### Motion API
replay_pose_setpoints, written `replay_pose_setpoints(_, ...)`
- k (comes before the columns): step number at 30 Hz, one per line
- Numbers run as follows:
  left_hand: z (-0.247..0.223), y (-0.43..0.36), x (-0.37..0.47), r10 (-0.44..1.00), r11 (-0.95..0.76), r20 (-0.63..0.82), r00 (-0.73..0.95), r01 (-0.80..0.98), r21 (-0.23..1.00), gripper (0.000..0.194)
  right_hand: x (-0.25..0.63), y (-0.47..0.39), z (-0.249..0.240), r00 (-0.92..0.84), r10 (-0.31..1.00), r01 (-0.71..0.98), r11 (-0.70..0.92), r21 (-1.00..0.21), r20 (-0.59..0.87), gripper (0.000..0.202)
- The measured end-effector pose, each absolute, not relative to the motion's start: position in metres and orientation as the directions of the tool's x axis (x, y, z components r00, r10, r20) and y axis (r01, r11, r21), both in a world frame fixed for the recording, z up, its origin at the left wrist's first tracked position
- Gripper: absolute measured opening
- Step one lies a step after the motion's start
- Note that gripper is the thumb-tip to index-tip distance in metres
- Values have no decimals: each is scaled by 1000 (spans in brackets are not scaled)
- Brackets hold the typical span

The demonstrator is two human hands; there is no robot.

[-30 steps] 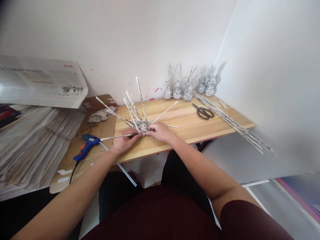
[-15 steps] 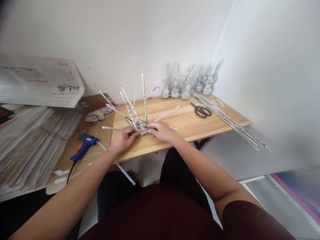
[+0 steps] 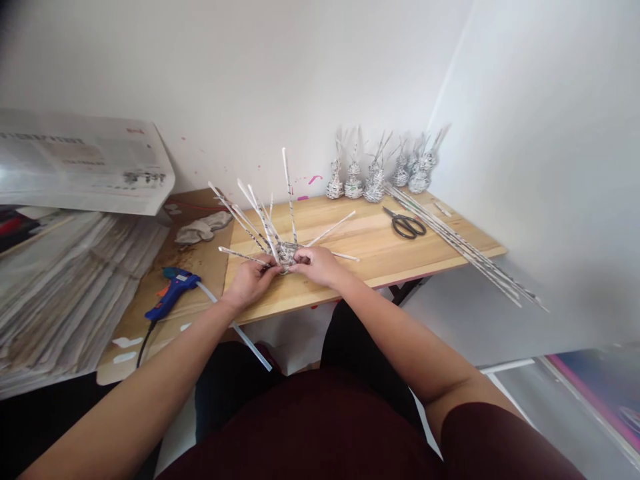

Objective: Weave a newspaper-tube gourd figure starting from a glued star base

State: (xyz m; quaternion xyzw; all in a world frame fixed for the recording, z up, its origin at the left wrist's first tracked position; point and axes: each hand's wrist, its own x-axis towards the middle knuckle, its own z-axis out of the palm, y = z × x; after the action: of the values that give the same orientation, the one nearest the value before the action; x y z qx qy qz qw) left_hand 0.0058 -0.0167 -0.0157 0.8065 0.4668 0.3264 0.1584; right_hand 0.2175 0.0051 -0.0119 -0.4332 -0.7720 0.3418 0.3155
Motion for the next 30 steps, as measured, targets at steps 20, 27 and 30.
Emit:
replay_pose_setpoints(20, -17, -21, 30, 897, -434, 362, 254, 661, 612, 8, 195, -36, -13, -285, 915, 589, 403, -700, 286, 24)
replay_pose_setpoints(27, -12, -21, 24, 903, -428, 319, 289, 523, 737, 30, 195, -27, -13, -282, 914, 738, 400, -543, 290, 13)
replay_pose_setpoints(30, -11, -21, 20, 894, -432, 289, 343, 488, 758, 39, 197, -27, -11, -310, 902, 757, 425, -497, 300, 16)
